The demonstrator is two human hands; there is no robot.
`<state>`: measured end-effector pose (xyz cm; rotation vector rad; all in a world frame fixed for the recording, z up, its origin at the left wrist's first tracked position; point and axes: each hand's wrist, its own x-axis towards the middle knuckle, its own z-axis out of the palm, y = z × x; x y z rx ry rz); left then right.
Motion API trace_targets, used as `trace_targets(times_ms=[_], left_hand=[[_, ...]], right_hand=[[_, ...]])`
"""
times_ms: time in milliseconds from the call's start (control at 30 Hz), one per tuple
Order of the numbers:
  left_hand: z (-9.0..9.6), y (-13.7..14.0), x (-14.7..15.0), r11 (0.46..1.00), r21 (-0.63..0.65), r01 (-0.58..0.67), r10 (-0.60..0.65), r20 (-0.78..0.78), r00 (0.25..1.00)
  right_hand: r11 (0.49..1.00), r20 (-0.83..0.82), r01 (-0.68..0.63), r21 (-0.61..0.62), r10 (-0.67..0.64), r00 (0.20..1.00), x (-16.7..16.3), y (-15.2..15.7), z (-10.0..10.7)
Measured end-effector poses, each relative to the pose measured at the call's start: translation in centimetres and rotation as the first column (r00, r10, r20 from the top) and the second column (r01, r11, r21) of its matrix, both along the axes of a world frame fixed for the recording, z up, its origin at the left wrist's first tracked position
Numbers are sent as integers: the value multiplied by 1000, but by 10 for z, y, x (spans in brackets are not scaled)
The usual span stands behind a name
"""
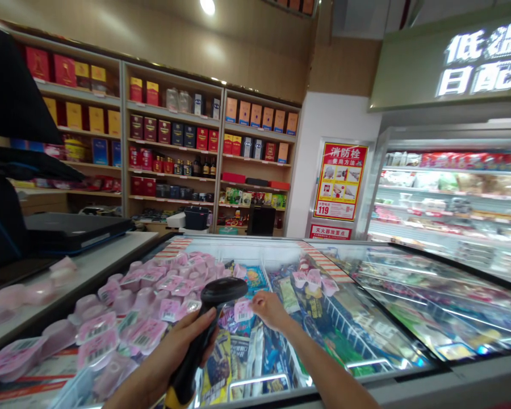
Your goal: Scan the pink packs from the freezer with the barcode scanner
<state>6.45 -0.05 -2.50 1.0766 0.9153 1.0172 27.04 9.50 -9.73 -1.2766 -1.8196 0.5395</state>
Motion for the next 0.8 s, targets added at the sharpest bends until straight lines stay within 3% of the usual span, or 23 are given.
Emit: trace_targets(times_ms=[167, 267, 600, 800], left_hand=[[1, -1, -1, 1000, -24, -9, 9, 14, 1000], [1, -2, 2, 1000, -7, 10, -10, 27, 1000], [4, -1, 22, 999, 23, 38, -37, -39, 999], [1, 7, 30, 991, 76, 112, -107, -66, 992]], right_hand=[[987, -354, 97, -130, -137, 925, 10, 24, -3], [965, -452, 173, -198, -247, 857, 18, 35, -1], [885, -463, 370, -283, -463, 756, 41, 40, -4], [831, -298, 511, -217, -555, 776, 58, 40, -7]])
